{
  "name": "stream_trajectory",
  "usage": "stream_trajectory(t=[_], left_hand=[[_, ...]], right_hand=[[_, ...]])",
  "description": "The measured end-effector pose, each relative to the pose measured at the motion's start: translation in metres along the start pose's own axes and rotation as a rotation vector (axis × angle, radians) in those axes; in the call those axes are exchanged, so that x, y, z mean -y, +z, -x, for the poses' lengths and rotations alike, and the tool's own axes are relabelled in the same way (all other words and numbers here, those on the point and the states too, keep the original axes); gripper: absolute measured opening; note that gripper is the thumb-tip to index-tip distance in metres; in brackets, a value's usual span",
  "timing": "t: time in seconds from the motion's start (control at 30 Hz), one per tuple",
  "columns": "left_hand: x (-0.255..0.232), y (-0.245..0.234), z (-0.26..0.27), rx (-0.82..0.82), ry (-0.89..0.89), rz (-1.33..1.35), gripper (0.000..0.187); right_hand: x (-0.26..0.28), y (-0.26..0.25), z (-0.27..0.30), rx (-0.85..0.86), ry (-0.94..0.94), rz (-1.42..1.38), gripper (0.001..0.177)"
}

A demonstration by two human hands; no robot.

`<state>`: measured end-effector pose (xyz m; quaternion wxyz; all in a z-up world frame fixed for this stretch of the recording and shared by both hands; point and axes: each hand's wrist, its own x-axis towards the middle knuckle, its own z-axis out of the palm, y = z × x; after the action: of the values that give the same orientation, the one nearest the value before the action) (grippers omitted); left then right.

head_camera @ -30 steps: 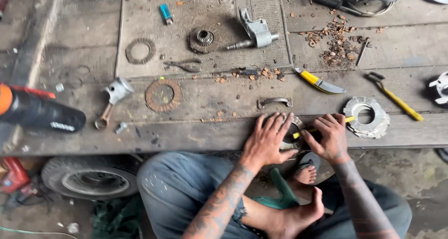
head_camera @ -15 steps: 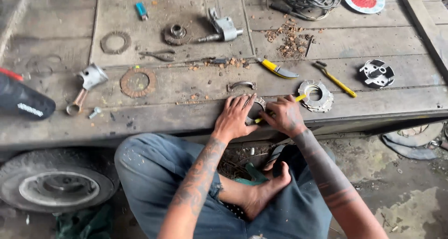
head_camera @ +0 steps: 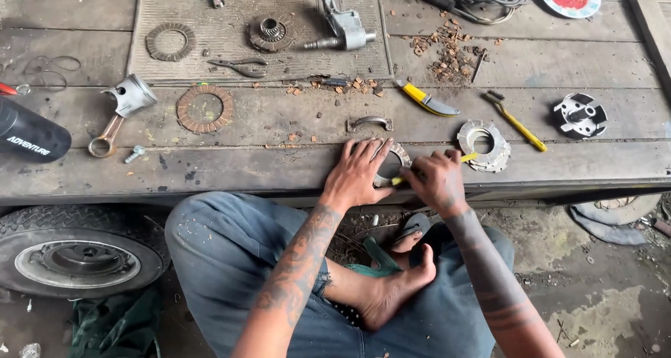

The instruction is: The person uses a yellow utility knife to scrape and clean the surface of a circular metal part held in their left hand. They then place the part on a wooden workbench and use a wire brush to scrub it, followed by further scraping with the knife.

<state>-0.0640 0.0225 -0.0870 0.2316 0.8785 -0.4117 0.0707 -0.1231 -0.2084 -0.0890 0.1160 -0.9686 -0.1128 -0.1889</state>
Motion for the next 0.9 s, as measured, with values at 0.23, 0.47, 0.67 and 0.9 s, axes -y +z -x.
stream_trajectory(t=[0.23,0.47,0.67,0.9], left_hand=[[-0.004,-0.002,-0.001,-0.039,-0.023,-0.041,0.108],[-0.005,-0.001,0.005,-0.04,-0.039,-0.043,0.107],[0.003,0.026,0.002,0.073,-0.037,-0.19,0.115],[0.001,0.024,0.002,0.046,-0.037,-0.218,0.116]], right_hand=[[-0.008,0.0,-0.001,-0.057,-0.034,0.048,0.032],[-0.015,0.004,0.002,-0.007,-0.086,0.073,0.028],[-0.007,-0.008,-0.003,-0.012,-0.101,0.209,0.033],[-0.019,0.001,0.005,-0.042,-0.024,0.185,0.032]])
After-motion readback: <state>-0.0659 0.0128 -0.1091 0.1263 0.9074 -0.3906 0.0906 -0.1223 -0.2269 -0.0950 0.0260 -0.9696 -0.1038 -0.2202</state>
